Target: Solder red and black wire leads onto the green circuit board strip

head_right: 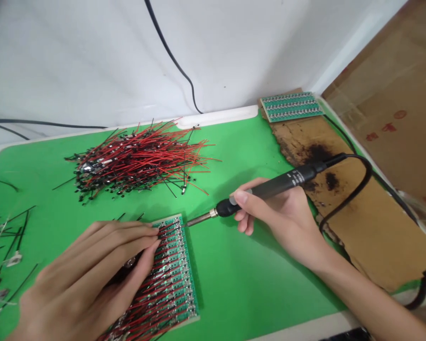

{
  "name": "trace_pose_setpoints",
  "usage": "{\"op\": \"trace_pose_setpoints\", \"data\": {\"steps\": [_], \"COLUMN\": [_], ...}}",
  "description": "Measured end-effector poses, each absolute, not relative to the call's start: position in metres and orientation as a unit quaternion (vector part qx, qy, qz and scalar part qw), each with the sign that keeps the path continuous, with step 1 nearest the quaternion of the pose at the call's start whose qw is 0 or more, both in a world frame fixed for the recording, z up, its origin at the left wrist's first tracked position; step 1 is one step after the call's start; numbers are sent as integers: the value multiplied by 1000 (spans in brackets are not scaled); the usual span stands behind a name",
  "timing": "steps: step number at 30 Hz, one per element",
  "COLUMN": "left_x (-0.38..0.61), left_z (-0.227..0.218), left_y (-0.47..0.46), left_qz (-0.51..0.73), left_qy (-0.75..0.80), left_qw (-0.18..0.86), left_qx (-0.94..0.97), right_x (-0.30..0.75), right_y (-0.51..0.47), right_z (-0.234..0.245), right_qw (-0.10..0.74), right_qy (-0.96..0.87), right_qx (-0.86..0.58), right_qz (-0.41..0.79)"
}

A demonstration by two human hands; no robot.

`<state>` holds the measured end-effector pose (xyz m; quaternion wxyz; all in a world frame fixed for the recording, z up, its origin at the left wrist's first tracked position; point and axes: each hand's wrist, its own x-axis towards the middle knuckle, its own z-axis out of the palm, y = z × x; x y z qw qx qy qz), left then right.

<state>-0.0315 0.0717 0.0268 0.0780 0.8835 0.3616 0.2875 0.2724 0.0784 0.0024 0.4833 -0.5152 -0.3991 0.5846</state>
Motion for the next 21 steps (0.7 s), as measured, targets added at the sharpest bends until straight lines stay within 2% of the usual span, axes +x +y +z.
{"op": "trace_pose_setpoints", "data": {"steps": [21], "left_x": [-29], "left_z": [27], "left_y": [71], "left_qz": [281], "left_qy": [359], "left_qw": [63], "left_qx": [888], "right_x": [271], "right_y": [81], "right_z": [4], "right_qw": [484], "right_qy": [-403], "right_qx": [-524], "right_qz": [573]}}
